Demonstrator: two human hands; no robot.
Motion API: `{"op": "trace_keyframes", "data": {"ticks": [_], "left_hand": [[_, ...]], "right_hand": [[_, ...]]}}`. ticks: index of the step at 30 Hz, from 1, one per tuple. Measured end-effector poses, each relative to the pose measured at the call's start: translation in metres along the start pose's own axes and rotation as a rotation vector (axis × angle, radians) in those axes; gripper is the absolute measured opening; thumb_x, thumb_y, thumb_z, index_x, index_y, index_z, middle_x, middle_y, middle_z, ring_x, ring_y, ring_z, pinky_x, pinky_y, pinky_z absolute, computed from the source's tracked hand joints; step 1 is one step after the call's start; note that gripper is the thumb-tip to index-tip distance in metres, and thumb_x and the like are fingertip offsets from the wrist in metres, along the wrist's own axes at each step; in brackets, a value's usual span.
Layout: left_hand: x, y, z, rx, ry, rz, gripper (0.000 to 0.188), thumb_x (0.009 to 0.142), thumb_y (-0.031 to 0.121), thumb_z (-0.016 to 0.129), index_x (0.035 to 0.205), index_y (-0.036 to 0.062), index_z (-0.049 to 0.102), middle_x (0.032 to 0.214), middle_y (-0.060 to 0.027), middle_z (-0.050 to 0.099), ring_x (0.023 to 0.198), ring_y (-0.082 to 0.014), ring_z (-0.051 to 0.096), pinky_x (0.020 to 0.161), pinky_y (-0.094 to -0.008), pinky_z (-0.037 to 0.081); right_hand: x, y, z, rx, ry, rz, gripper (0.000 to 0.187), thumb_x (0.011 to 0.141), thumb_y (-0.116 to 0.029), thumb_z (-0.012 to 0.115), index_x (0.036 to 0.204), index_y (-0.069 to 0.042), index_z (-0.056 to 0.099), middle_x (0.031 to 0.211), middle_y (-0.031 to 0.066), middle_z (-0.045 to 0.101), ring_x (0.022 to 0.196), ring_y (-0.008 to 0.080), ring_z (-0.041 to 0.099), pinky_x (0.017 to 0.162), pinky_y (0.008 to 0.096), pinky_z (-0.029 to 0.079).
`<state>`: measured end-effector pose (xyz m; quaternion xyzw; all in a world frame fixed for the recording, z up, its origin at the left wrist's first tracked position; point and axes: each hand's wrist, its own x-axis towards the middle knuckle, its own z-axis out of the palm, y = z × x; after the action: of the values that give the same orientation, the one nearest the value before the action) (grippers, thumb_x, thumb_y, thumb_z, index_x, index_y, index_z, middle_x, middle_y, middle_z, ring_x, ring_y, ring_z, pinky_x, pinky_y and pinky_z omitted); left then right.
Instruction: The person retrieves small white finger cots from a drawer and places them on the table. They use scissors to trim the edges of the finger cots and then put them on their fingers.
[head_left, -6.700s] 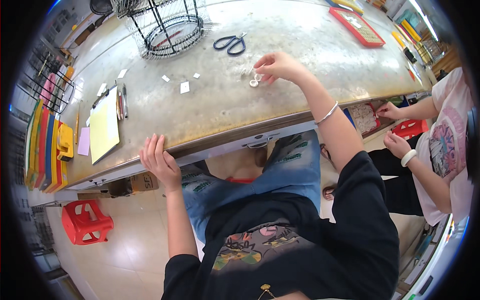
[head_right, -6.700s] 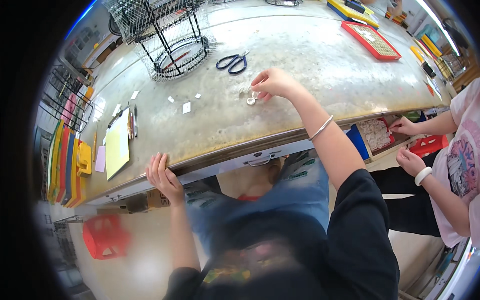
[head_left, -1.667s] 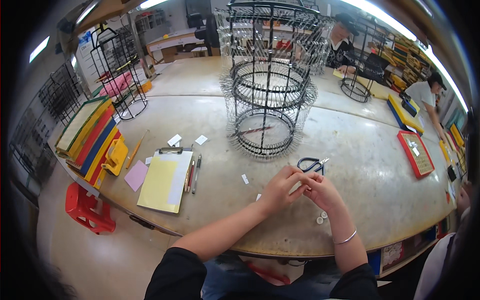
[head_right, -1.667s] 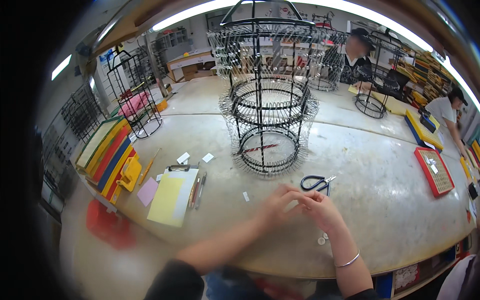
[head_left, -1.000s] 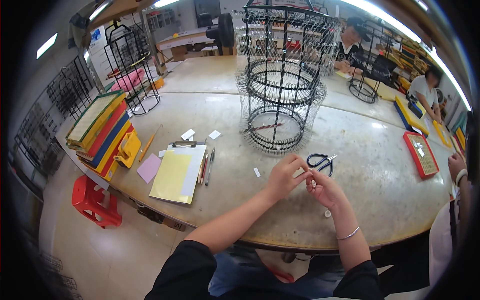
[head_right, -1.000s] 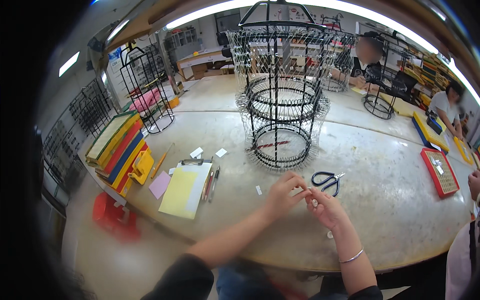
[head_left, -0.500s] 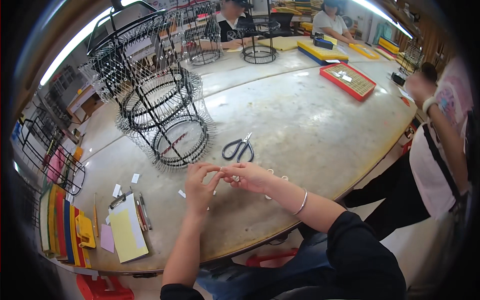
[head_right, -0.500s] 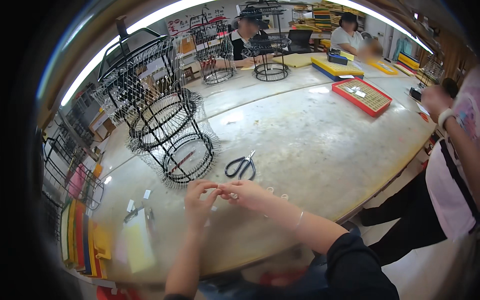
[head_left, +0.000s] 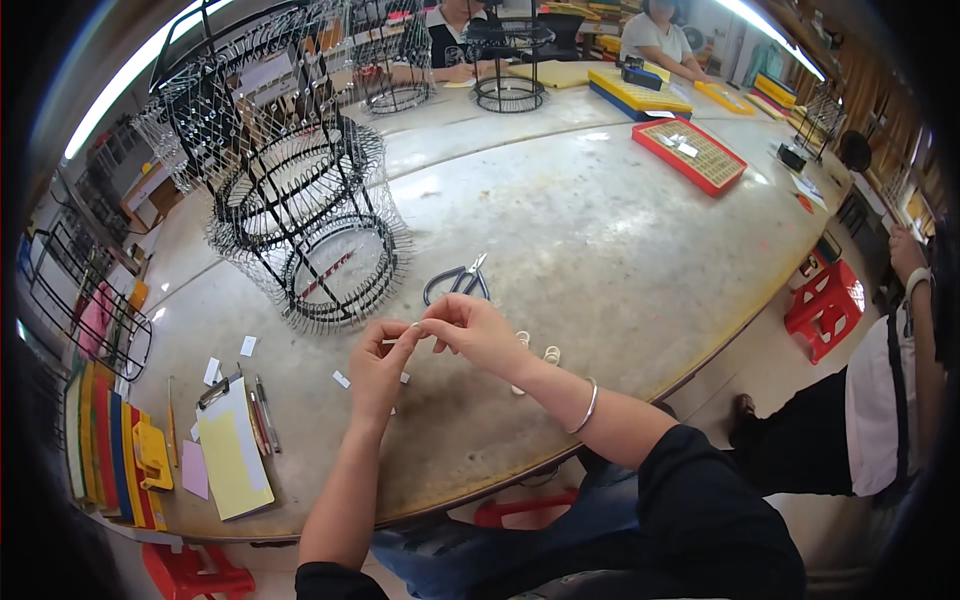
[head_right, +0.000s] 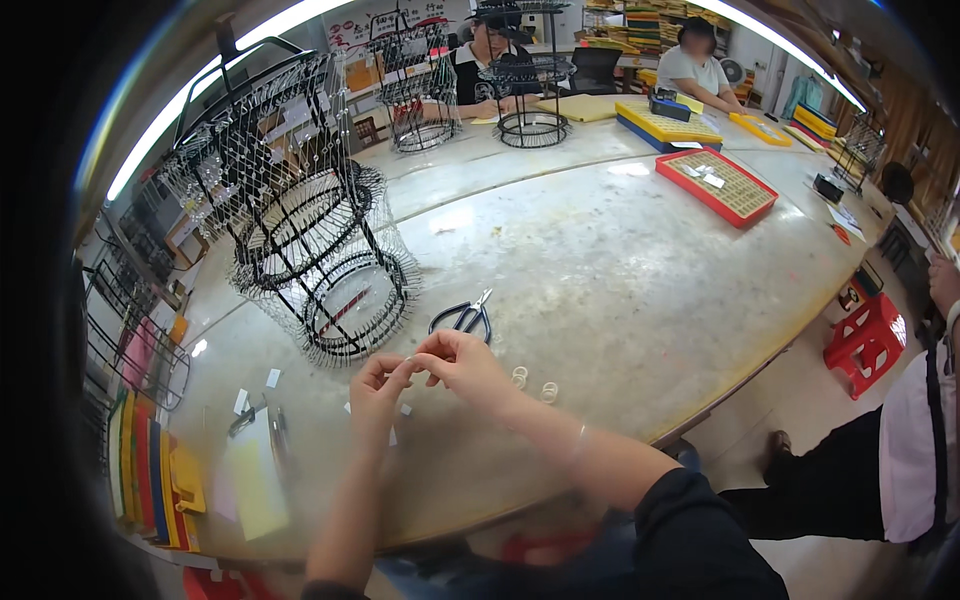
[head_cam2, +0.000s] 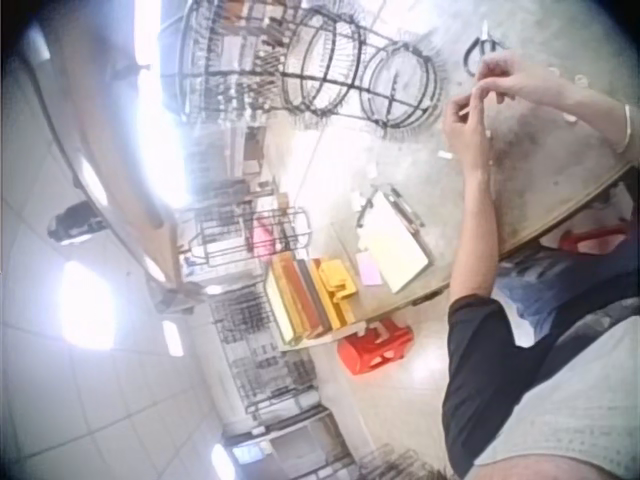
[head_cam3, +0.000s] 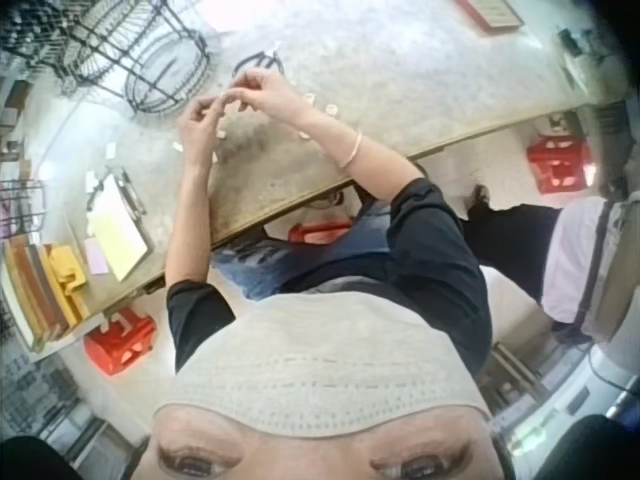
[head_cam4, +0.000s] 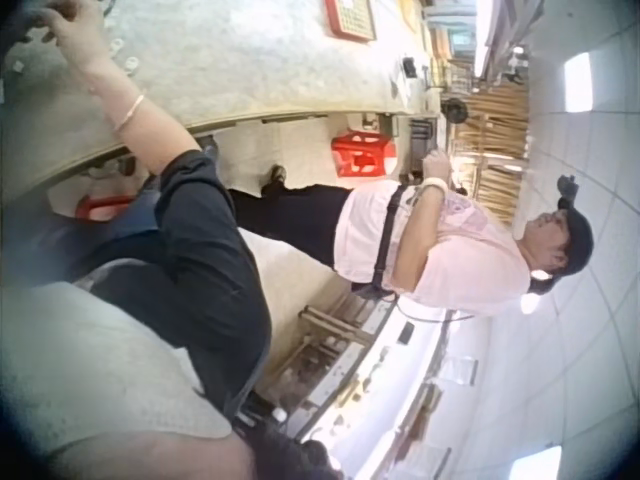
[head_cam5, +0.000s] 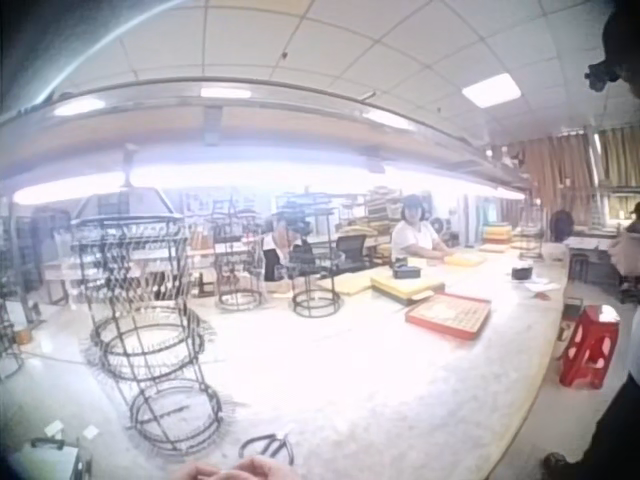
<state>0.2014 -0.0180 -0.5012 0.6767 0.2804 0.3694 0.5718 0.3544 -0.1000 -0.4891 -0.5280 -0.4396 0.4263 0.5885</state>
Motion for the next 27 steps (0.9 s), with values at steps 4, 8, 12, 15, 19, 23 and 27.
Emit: {"op": "trace_keyframes", "data": {"ticks": [4, 8, 12, 15, 19, 23, 27], "left_hand": [[0.003, 0.008, -0.001, -0.143, -0.04, 0.023, 0.01, 0.087, 0.007, 0.062, 0.095, 0.001, 0.065, 0.09, -0.0028, 0.063, 0.079, -0.0081, 0.056, 0.071, -0.0228, 0.047], [0.002, 0.008, -0.002, -0.145, -0.07, -0.019, 0.011, 0.086, 0.005, 0.061, 0.095, 0.0, 0.064, 0.091, -0.0032, 0.063, 0.08, -0.0089, 0.057, 0.071, -0.0235, 0.048], [0.004, 0.004, -0.002, -0.134, -0.078, -0.012, 0.013, 0.086, 0.008, 0.063, 0.096, 0.0001, 0.064, 0.093, -0.0029, 0.064, 0.078, -0.0086, 0.057, 0.07, -0.023, 0.047], [0.002, 0.01, -0.002, -0.076, -0.091, -0.074, 0.021, 0.085, 0.016, 0.066, 0.098, -0.0002, 0.064, 0.091, -0.0058, 0.065, 0.08, -0.0111, 0.059, 0.069, -0.025, 0.048], [-0.002, 0.013, 0.0, -0.024, -0.063, -0.18, 0.02, 0.086, 0.017, 0.065, 0.097, 0.0012, 0.064, 0.087, -0.0038, 0.066, 0.076, -0.0098, 0.058, 0.067, -0.0232, 0.046], [-0.004, 0.018, 0.006, -0.021, -0.017, -0.171, 0.012, 0.088, 0.014, 0.062, 0.091, 0.0029, 0.065, 0.086, -0.0009, 0.066, 0.073, -0.0079, 0.057, 0.066, -0.0231, 0.045], [-0.001, 0.003, 0.002, 0.056, 0.015, -0.016, 0.01, 0.087, 0.012, 0.062, 0.086, 0.0026, 0.065, 0.086, -0.0022, 0.065, 0.076, -0.0102, 0.057, 0.066, -0.025, 0.045]], "right_hand": [[0.005, -0.005, -0.009, 0.065, -0.048, 0.056, 0.019, 0.087, -0.02, 0.064, 0.097, -0.004, 0.061, 0.087, 0.0016, 0.067, 0.072, 0.0068, 0.061, 0.06, 0.0201, 0.045], [0.006, 0.0, -0.007, 0.026, -0.081, 0.034, 0.02, 0.087, -0.019, 0.065, 0.098, -0.003, 0.061, 0.088, 0.0034, 0.067, 0.072, 0.0082, 0.061, 0.06, 0.0211, 0.046], [0.003, -0.003, -0.004, -0.041, -0.06, -0.048, 0.019, 0.086, -0.016, 0.065, 0.098, -0.002, 0.06, 0.086, 0.0043, 0.066, 0.072, 0.0086, 0.061, 0.061, 0.0223, 0.049], [0.002, 0.0, -0.001, -0.053, -0.018, -0.093, 0.018, 0.086, -0.014, 0.064, 0.097, -0.001, 0.059, 0.084, 0.004, 0.065, 0.072, 0.0085, 0.061, 0.062, 0.0228, 0.05], [0.003, 0.007, 0.0, 0.037, 0.0, -0.109, 0.017, 0.084, -0.015, 0.066, 0.096, -0.003, 0.059, 0.082, 0.0027, 0.065, 0.066, 0.0071, 0.058, 0.059, 0.0221, 0.047], [0.004, 0.002, -0.007, 0.202, -0.116, 0.1, 0.018, 0.086, -0.015, 0.066, 0.098, -0.003, 0.058, 0.086, 0.0029, 0.064, 0.068, 0.0068, 0.056, 0.057, 0.0205, 0.042], [0.007, 0.001, -0.008, 0.333, -0.15, 0.2, 0.018, 0.085, -0.014, 0.066, 0.099, -0.005, 0.059, 0.085, 0.0013, 0.063, 0.067, 0.0064, 0.053, 0.057, 0.0199, 0.04]]}}
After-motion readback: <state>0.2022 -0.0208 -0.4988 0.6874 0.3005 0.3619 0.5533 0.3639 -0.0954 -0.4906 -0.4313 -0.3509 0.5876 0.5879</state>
